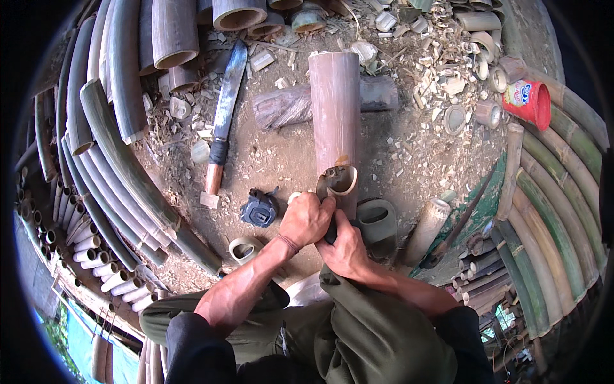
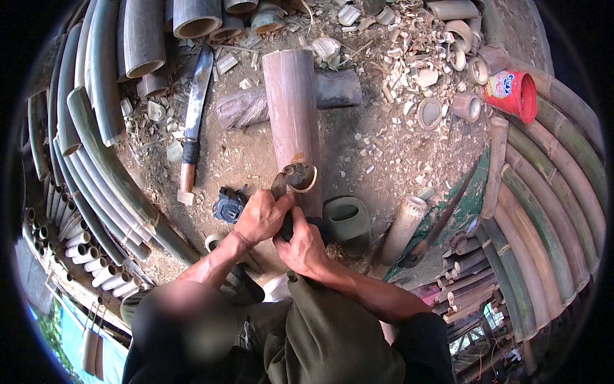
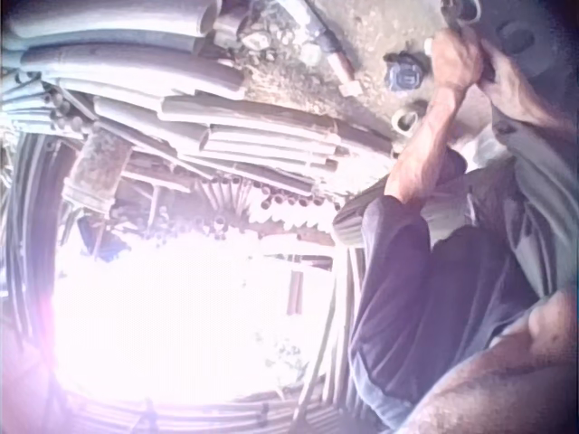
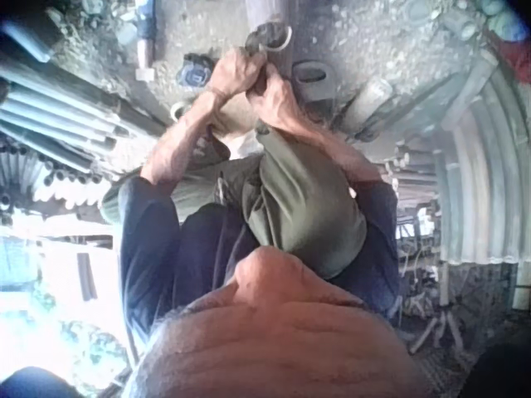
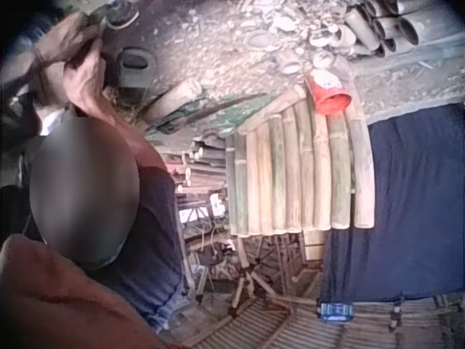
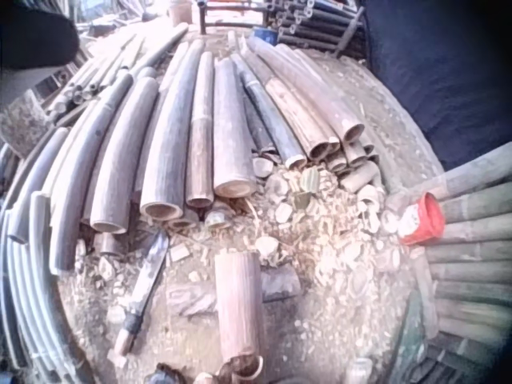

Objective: The person measures a bamboo tube with a tape measure, cuts it with a machete, and carves a circular hole into the side of the tube using a curved blade.

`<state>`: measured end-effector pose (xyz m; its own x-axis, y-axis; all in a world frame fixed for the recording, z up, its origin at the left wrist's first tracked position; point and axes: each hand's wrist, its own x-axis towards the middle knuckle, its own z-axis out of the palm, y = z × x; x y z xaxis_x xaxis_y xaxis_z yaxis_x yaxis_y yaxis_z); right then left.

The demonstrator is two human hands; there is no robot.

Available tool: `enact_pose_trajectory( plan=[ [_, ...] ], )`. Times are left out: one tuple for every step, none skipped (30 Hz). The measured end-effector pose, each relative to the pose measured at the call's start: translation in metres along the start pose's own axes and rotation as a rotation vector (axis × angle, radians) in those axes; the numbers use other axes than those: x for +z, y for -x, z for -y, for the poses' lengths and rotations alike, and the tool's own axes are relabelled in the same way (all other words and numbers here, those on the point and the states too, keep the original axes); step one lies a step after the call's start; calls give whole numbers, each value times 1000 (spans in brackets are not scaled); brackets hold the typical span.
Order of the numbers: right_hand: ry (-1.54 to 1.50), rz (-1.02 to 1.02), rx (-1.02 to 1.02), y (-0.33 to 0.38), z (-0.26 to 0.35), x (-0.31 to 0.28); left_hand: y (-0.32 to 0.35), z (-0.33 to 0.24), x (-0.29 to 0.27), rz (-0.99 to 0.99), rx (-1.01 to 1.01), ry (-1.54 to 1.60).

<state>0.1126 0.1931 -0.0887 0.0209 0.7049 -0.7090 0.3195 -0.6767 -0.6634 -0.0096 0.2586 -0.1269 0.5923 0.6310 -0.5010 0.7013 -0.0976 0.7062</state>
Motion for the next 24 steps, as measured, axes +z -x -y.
enact_pose_trajectory(
  plan=[
    [44,7,11,0,0,1,-2,-1,-3,50,-40,10],
    [88,13,25,0,1,1,-3,-1,-5,102,-78,21],
    [131,17,39,1,2,1,-5,-5,-7,81,-177,123],
    [179,21,14,4,4,-5,-3,-11,-4,85,-279,288],
    [231,34,-15,9,7,-16,2,-17,0,82,-386,457],
    [282,48,-44,13,11,-28,1,-24,-1,79,-493,626],
    [433,112,5,12,19,-46,-1,-33,-5,129,-440,771],
    [502,116,4,12,25,-62,-6,-36,14,41,-342,693],
    [574,78,23,6,25,-74,-13,-40,34,-43,-246,603],
    [584,-37,-130,-5,12,-84,-27,-48,40,-104,-257,556],
    [629,62,-88,-19,21,-101,-38,-60,24,-60,-392,738],
    [664,177,-49,-33,37,-113,-42,-71,5,-17,-543,914],
    [773,243,-94,-43,50,-118,-43,-72,4,-123,-536,1070],
    [883,315,-146,-51,64,-120,-41,-68,7,-143,-573,1233],
    [989,380,-156,-57,82,-120,-40,-64,9,-159,-601,1393],
    [1008,429,-167,-62,91,-116,-39,-61,12,-177,-628,1552],
    [1029,476,-181,-66,99,-112,-37,-61,7,-206,-597,1733],
    [1047,523,-197,-70,109,-109,-33,-58,7,-216,-558,1846],
    [1045,571,-245,-76,118,-107,-32,-56,8,-252,-556,1968],
    [1074,604,-285,-81,125,-102,-29,-56,8,-294,-551,2092],
    [1097,633,-321,-85,130,-99,-28,-57,6,-288,-502,2236],
    [1120,660,-356,-88,134,-96,-24,-46,19,-198,-349,2358],
    [1197,666,-442,-91,137,-92,-23,-50,13,-231,-394,2386],
    [1283,706,-464,-95,146,-85,-24,-55,7,-270,-440,2410]
  ],
)
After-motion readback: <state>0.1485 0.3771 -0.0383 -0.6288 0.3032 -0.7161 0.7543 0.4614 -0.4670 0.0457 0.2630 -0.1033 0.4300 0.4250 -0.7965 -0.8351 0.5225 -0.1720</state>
